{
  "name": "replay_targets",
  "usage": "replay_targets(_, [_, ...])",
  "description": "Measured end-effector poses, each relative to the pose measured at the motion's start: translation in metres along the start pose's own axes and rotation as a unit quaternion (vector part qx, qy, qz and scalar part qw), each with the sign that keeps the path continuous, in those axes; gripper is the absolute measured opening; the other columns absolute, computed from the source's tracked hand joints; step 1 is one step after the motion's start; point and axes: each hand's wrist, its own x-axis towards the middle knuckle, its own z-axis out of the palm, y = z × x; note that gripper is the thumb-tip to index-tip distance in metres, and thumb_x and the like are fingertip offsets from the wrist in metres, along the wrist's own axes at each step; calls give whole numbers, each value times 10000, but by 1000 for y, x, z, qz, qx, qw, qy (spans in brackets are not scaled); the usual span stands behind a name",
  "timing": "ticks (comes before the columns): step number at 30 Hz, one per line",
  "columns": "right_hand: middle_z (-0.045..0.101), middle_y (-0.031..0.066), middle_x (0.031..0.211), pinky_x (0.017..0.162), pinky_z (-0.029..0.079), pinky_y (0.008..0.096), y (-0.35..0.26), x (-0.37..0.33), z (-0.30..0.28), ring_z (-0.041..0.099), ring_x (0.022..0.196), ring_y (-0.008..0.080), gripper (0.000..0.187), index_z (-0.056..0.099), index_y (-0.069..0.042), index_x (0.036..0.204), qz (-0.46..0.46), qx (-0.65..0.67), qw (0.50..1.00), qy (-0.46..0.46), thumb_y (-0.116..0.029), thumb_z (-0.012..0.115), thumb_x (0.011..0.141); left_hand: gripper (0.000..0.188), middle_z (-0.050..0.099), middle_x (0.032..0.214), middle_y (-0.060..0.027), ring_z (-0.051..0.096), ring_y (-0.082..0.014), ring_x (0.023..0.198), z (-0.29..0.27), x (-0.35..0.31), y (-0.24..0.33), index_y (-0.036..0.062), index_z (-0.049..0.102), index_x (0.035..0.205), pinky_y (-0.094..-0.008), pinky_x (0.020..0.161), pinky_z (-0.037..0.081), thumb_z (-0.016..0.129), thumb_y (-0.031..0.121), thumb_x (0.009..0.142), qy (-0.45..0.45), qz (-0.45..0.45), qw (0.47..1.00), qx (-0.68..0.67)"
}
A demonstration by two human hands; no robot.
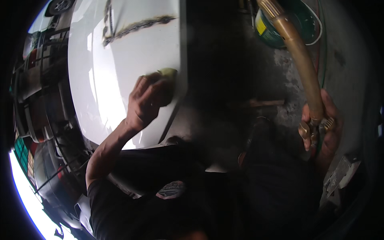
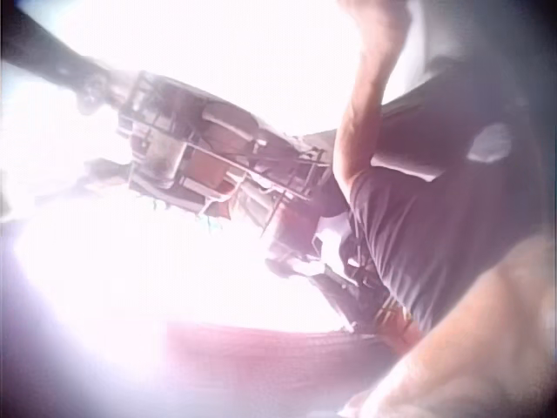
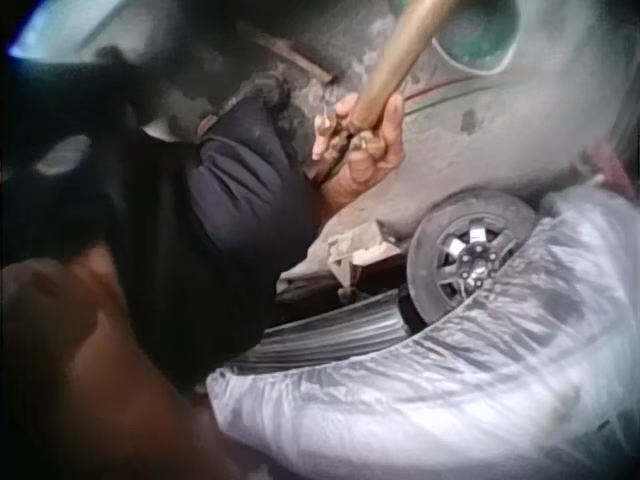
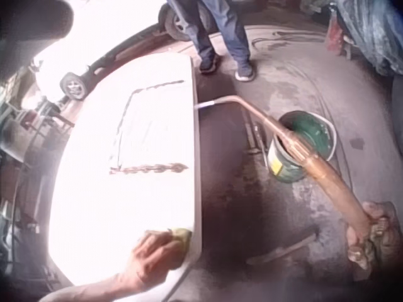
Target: Welding a seam on a white car hood using a blowtorch and filler rod.
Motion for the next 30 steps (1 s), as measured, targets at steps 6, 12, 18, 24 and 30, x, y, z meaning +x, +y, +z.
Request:
replay_targets(6, [626,249,749,434,614,381,-16,11,-2,711,606,342,659,569,96,1234,241,213,945,66,-505,337,1097,443,572,1297,-211,598,-352,1112,45,45,21,68,637,1259,-449,881,554,676,119,820,-93,76,990,-76])
replay_targets(12, [619,256,765,436,619,406,-4,-17,-50,717,629,353,684,537,106,1276,252,152,955,40,-532,392,1076,356,710,1141,-176,722,-307,954,-28,121,-147,35,709,1227,-380,853,572,745,214,921,197,-244,945,92])
replay_targets(18, [508,265,1109,499,638,308,14,-9,-36,717,782,260,940,95,3,1623,0,42,997,-69,-219,728,966,272,762,868,-120,715,-214,826,-70,141,-259,-44,764,1075,-347,809,581,770,142,876,82,-386,919,-4])
replay_targets(24, [540,261,1104,462,630,320,-7,-25,-90,719,754,262,834,172,12,1609,403,236,884,9,-329,650,1016,138,735,860,-70,699,-180,806,-123,178,-226,34,752,1027,-292,729,569,666,119,961,230,-196,929,-215])
replay_targets(30, [539,277,1157,471,549,193,17,25,-6,681,793,205,915,148,46,1607,-47,18,996,-77,-356,685,985,261,747,933,-121,725,-249,791,39,98,23,22,736,1121,-381,769,583,722,65,864,-108,-91,964,-224])
